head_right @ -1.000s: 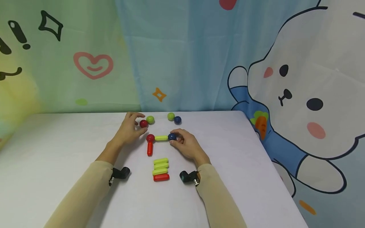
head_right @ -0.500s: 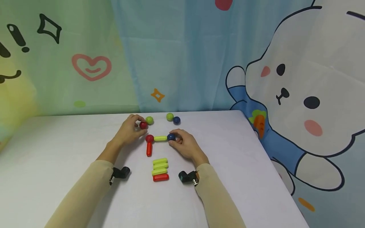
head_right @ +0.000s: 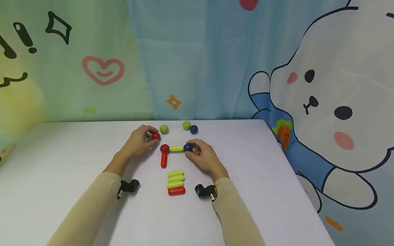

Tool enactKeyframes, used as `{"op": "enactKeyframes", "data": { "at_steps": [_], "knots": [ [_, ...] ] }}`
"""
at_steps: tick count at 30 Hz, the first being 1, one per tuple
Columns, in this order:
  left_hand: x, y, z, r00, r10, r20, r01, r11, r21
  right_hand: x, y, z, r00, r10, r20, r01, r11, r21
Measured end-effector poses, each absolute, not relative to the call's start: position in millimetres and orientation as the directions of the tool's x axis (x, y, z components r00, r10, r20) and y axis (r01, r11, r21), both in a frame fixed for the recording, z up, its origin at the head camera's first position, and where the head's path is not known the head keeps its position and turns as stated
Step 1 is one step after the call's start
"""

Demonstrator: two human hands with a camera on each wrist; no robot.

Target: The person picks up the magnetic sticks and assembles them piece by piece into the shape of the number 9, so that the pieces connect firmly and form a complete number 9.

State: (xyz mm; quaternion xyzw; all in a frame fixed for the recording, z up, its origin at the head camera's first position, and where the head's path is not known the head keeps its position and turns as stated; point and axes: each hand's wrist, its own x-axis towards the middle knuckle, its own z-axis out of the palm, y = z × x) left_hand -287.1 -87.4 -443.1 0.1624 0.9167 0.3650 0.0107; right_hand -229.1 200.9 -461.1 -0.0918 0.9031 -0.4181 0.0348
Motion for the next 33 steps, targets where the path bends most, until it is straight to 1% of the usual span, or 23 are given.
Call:
{"op": "enactKeyframes", "data": {
  "at_steps": [8, 17, 25, 33],
  "knots": [
    [-283.1, -91.9, -438.6, -0.951, 0.306, 0.042, 0.248, 0.677, 0.693, -229.9, 205.4, -456.7, -0.981, -0.196, 0.005, -0.135, 0.657, -0.742],
    [-274.0, -105.6, -433.3, -0.948, 0.317, 0.021, 0.249, 0.697, 0.672, -233.0, 199.9, -459.3, -0.974, -0.224, 0.035, -0.183, 0.685, -0.706],
    [-266.8, -104.7, -426.1, -0.929, 0.369, 0.039, 0.300, 0.684, 0.665, -234.1, 197.6, -447.8, -0.957, -0.288, 0.033, -0.233, 0.701, -0.674],
    [-258.9, -105.0, -422.9, -0.912, 0.407, 0.043, 0.338, 0.689, 0.642, -234.9, 189.3, -433.0, -0.932, -0.346, 0.108, -0.331, 0.689, -0.645]
  ]
}}
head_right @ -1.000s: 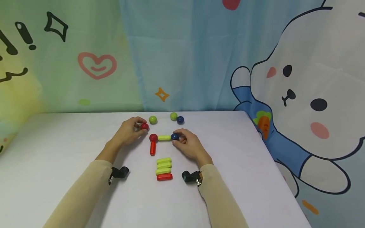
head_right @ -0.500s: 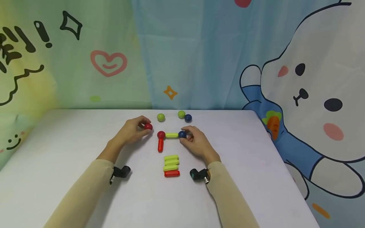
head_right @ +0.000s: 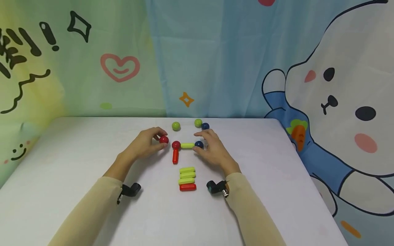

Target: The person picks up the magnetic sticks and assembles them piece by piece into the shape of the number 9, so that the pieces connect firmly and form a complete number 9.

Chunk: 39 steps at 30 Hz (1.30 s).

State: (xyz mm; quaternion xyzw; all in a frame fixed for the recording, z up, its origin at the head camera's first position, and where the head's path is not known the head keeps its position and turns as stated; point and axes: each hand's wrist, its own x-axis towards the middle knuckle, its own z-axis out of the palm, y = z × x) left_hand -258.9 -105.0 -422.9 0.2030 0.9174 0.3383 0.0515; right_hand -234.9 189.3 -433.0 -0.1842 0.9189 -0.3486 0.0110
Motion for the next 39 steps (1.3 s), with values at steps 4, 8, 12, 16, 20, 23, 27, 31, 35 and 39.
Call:
{"op": "enactKeyframes", "data": {
  "at_steps": [4, 8, 12, 16, 20, 23, 27, 31, 35, 39],
  "knots": [
    [-253.5, -108.8, -423.9, -0.912, 0.408, 0.046, 0.341, 0.690, 0.639, -236.4, 182.0, -430.8, -0.915, -0.381, 0.135, -0.373, 0.669, -0.643],
    [-248.6, -109.2, -424.2, -0.906, 0.420, 0.053, 0.350, 0.673, 0.652, -235.9, 175.6, -430.3, -0.892, -0.417, 0.174, -0.428, 0.657, -0.620],
    [-243.3, -108.7, -422.9, -0.898, 0.438, 0.047, 0.357, 0.661, 0.660, -235.3, 170.0, -430.7, -0.866, -0.456, 0.205, -0.481, 0.651, -0.587],
    [-239.8, -107.9, -422.8, -0.891, 0.453, 0.029, 0.358, 0.663, 0.658, -235.8, 164.9, -430.6, -0.842, -0.486, 0.233, -0.526, 0.644, -0.556],
    [-236.5, -109.0, -426.0, -0.888, 0.459, 0.016, 0.356, 0.665, 0.657, -237.0, 158.9, -430.6, -0.821, -0.516, 0.245, -0.562, 0.652, -0.509],
    [-233.1, -112.1, -428.9, -0.889, 0.457, 0.011, 0.349, 0.662, 0.663, -238.7, 153.0, -430.4, -0.793, -0.556, 0.247, -0.601, 0.652, -0.462],
    [-229.9, -114.9, -430.4, -0.885, 0.465, 0.015, 0.357, 0.657, 0.664, -240.5, 146.3, -429.6, -0.748, -0.614, 0.253, -0.660, 0.645, -0.386],
    [-228.1, -115.4, -430.0, -0.872, 0.489, 0.015, 0.378, 0.653, 0.657, -240.8, 141.8, -427.7, -0.723, -0.649, 0.235, -0.687, 0.645, -0.335],
    [-225.6, -116.3, -429.7, -0.858, 0.514, 0.016, 0.396, 0.641, 0.658, -241.4, 137.8, -426.7, -0.716, -0.666, 0.212, -0.696, 0.651, -0.303],
    [-223.7, -117.1, -431.3, -0.856, 0.517, 0.013, 0.395, 0.637, 0.662, -241.8, 134.1, -427.1, -0.714, -0.672, 0.196, -0.698, 0.660, -0.278]
  ]
}}
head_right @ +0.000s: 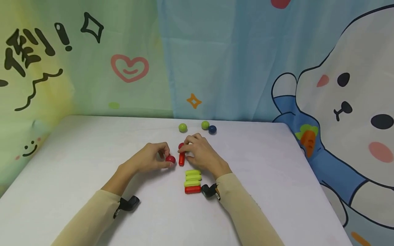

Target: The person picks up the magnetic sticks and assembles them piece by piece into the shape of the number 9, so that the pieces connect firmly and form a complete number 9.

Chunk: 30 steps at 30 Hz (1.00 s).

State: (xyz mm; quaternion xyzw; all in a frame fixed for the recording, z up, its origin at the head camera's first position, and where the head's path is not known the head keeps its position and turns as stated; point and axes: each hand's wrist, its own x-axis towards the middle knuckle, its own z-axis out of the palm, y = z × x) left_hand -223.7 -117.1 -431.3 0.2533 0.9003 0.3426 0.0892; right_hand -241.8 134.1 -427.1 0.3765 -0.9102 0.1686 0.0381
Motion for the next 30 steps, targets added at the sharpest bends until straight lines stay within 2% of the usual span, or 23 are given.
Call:
{"op": "enactKeyframes", "data": {
  "at_steps": [16, 23, 30],
  "knots": [
    [-219.7, -111.4, -438.3, -0.846, 0.533, 0.012, 0.412, 0.639, 0.650, -243.8, 130.5, -431.6, -0.697, -0.690, 0.196, -0.716, 0.653, -0.246],
    [-216.2, -110.1, -440.0, -0.848, 0.530, 0.004, 0.408, 0.649, 0.643, -245.1, 125.8, -430.7, -0.677, -0.712, 0.184, -0.736, 0.649, -0.193],
    [-214.1, -105.9, -437.9, -0.842, 0.539, 0.025, 0.431, 0.643, 0.633, -246.8, 130.1, -430.2, -0.686, -0.702, 0.194, -0.728, 0.653, -0.211]
  ]
}}
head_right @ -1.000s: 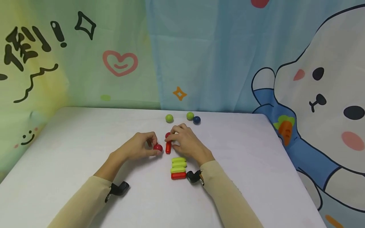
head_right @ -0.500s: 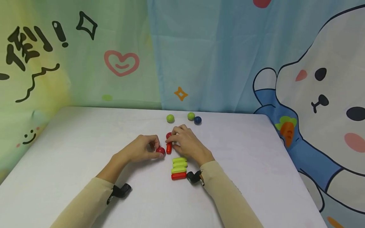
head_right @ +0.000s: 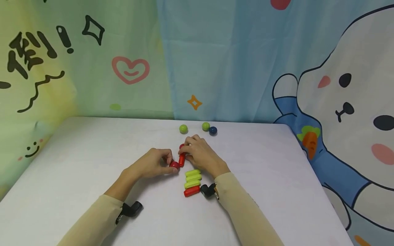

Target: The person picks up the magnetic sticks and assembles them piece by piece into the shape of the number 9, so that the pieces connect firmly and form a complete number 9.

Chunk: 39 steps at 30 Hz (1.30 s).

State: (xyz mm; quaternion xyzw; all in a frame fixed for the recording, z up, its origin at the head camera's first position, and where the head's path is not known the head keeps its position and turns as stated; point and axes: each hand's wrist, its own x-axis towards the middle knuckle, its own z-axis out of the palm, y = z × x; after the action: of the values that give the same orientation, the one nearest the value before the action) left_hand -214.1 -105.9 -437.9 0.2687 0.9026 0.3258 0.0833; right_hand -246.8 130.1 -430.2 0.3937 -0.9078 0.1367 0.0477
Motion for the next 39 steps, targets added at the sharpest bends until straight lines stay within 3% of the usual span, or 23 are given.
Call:
{"op": "enactKeyframes", "data": {
  "at_steps": [23, 31, 39],
  "knots": [
    [-210.4, -100.7, -437.4, -0.832, 0.554, 0.017, 0.429, 0.624, 0.653, -254.0, 131.4, -428.9, -0.673, -0.719, 0.173, -0.731, 0.613, -0.299],
    [-210.5, -96.6, -438.1, -0.834, 0.551, 0.009, 0.421, 0.627, 0.656, -250.1, 138.8, -427.0, -0.751, -0.646, 0.138, -0.646, 0.675, -0.358],
    [-209.5, -94.9, -437.1, -0.835, 0.551, -0.002, 0.418, 0.636, 0.649, -247.3, 156.3, -425.7, -0.818, -0.566, 0.104, -0.566, 0.758, -0.324]
  ]
}}
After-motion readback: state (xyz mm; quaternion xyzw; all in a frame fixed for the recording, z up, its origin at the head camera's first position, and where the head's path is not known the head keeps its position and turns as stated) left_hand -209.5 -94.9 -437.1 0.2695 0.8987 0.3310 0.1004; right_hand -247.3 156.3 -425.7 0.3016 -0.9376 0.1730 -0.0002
